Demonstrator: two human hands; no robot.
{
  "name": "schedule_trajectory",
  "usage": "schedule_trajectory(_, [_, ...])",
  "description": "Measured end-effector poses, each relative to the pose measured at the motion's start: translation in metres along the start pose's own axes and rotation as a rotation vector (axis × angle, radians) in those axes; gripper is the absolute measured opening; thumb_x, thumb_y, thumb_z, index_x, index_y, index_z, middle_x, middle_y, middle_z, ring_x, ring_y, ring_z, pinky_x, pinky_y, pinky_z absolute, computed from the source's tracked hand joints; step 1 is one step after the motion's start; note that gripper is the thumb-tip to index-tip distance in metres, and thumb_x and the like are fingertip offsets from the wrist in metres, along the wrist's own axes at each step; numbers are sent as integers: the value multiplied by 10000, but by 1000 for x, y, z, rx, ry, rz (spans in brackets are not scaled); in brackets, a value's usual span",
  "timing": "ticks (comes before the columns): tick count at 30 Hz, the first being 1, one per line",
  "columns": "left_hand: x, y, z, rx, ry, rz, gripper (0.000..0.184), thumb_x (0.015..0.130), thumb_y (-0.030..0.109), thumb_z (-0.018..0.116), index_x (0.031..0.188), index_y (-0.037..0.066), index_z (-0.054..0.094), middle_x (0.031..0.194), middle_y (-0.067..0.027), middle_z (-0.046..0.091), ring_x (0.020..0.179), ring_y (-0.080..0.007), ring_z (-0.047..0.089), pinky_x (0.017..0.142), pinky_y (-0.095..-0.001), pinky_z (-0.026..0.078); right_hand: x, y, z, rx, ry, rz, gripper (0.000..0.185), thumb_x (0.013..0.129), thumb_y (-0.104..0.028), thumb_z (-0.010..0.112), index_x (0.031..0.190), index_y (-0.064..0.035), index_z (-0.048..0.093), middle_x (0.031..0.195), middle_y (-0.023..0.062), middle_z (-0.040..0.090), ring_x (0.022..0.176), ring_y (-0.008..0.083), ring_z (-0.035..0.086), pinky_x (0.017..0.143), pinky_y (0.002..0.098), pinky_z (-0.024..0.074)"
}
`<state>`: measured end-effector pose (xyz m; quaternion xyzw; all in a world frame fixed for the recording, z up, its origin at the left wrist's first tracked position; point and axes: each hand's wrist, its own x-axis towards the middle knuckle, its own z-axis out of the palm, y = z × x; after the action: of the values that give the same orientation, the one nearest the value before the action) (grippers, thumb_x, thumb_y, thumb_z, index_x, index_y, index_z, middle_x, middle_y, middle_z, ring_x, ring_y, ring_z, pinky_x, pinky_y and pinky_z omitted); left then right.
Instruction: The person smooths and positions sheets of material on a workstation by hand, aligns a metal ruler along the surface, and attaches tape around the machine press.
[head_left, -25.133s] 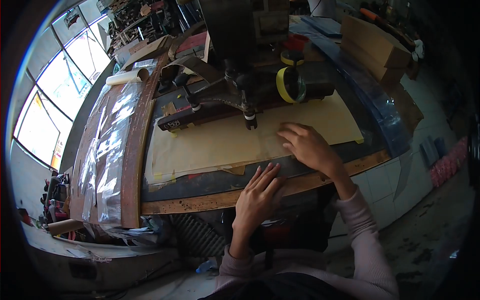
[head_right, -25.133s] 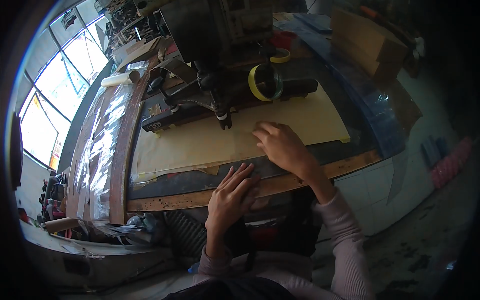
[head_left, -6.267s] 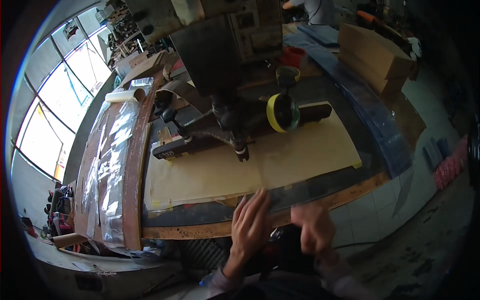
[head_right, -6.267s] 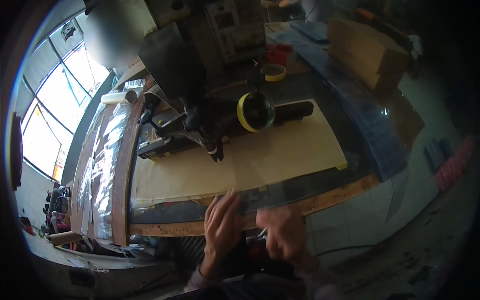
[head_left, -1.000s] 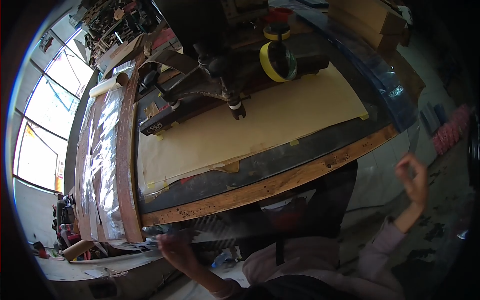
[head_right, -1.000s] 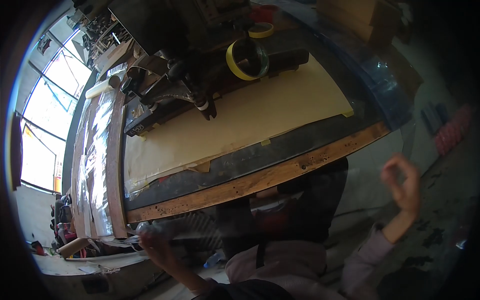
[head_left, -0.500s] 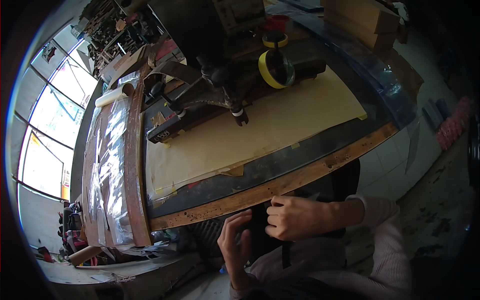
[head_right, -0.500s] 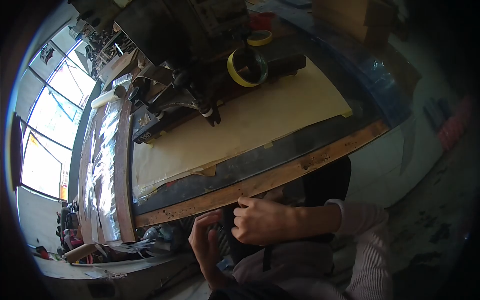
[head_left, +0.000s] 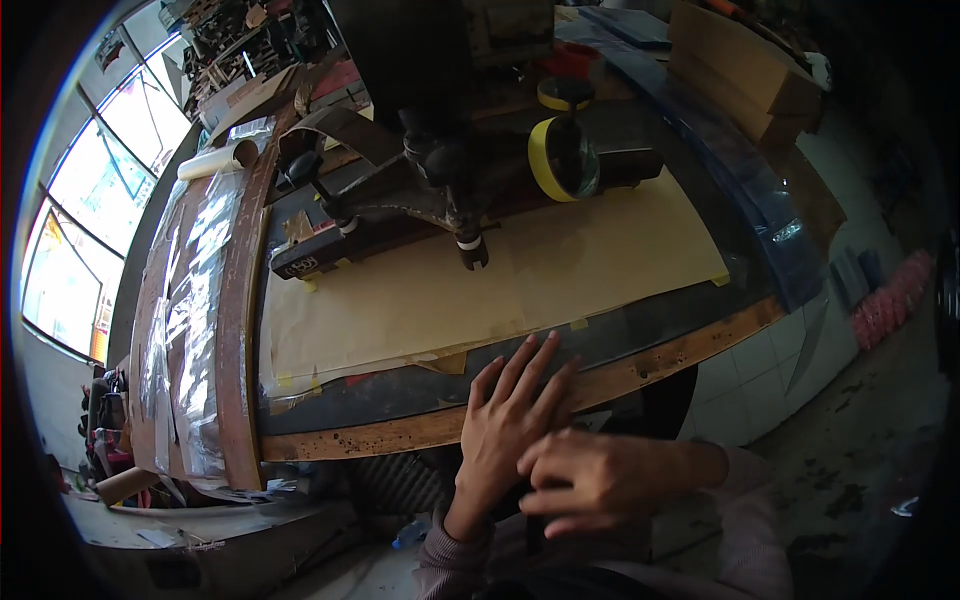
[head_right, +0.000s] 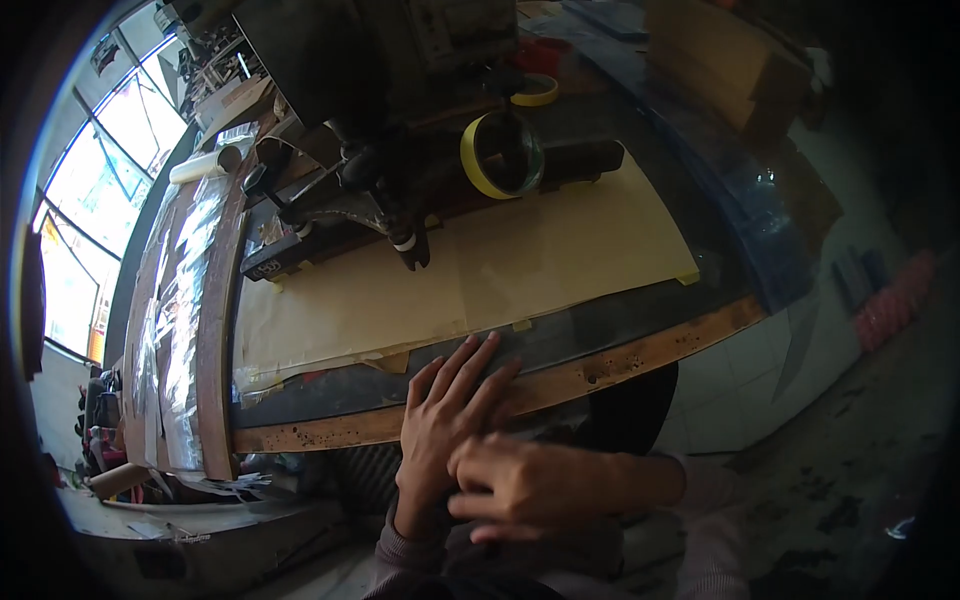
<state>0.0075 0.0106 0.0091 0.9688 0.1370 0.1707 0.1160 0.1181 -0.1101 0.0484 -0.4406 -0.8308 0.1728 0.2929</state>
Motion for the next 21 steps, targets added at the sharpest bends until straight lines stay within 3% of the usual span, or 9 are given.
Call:
schedule_trajectory(2, [-2, -5, -1, -57, -28, -6, 436, 836, 318, 608, 1256, 211, 565, 1432, -11, 440, 1314, -161, 417, 1047, -400, 329, 2, 14, -18, -102, 270, 205, 426, 887, -438, 586, 1112, -80, 628, 1031, 108, 561, 1101, 293, 530, 936, 426, 429])
schedule_trajectory(6, [3, 0, 6, -7, 74, -30, 311, 789, 260, 655, 1082, 160, 637, 1420, -21, 460, 1285, -180, 458, 1037, -392, 340, -1, 53, -11, -631, 442, 664, 624, 894, -532, 503, 1253, -23, 525, 1260, 260, 480, 1222, 412, 454, 983, 509, 396])
schedule_trajectory(12, [1, -2, 4, -139, 166, -69, 261, 744, 228, 714, 982, 133, 662, 1407, -79, 470, 1252, -212, 496, 982, -374, 411, 3, 71, 0, -666, 294, 754, 768, 900, -620, 385, 1294, 35, 455, 1364, 352, 361, 1308, 471, 346, 1062, 560, 296])
schedule_trajectory(15, [2, -2, 5, -166, 209, -104, 284, 727, 239, 727, 988, 136, 682, 1387, -76, 491, 1224, -239, 520, 940, -371, 449, 4, 77, 2, -641, 300, 770, 701, 910, -569, 426, 1329, -8, 402, 1404, 306, 341, 1330, 473, 300, 1084, 568, 255])
schedule_trajectory(21, [2, 0, 6, -172, 239, -124, 289, 739, 221, 715, 1014, 138, 683, 1370, -65, 507, 1180, -255, 549, 923, -370, 466, 4, 95, 3, -682, 308, 747, 684, 892, -509, 511, 1331, 0, 386, 1415, 295, 332, 1332, 474, 295, 1085, 573, 253])
